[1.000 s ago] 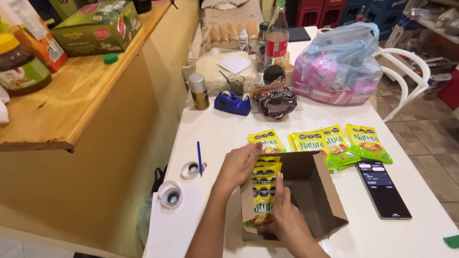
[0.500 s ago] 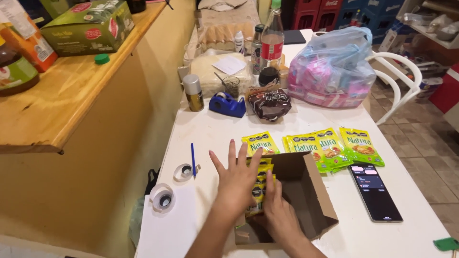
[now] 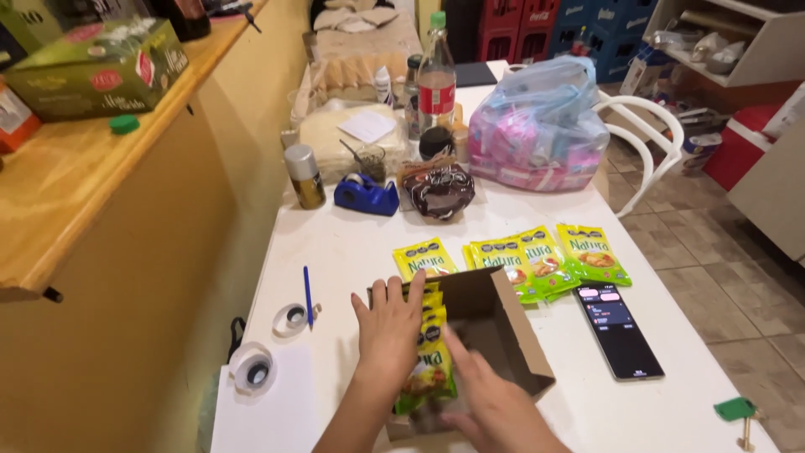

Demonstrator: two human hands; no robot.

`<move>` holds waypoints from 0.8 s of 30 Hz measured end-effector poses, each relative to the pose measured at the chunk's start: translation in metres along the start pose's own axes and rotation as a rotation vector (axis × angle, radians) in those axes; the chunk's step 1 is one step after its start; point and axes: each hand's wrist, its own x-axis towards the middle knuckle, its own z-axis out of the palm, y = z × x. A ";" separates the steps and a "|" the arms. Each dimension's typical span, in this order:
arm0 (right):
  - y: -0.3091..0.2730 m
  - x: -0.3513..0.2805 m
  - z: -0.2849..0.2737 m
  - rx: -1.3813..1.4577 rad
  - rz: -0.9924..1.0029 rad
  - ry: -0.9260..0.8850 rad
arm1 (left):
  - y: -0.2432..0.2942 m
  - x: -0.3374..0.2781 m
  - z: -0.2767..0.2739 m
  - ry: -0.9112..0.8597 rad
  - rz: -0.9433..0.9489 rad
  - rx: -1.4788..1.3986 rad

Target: Packing individual yellow sauce packets into a small cardboard box on a table.

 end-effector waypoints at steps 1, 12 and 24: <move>0.019 -0.008 -0.003 0.138 -0.157 0.289 | 0.000 0.002 -0.002 -0.022 -0.002 0.011; 0.171 0.189 -0.050 -0.021 0.489 0.469 | 0.006 -0.013 -0.051 -0.197 -0.001 -0.184; 0.252 0.291 0.005 0.159 0.621 0.268 | 0.004 -0.017 -0.055 -0.183 0.002 -0.218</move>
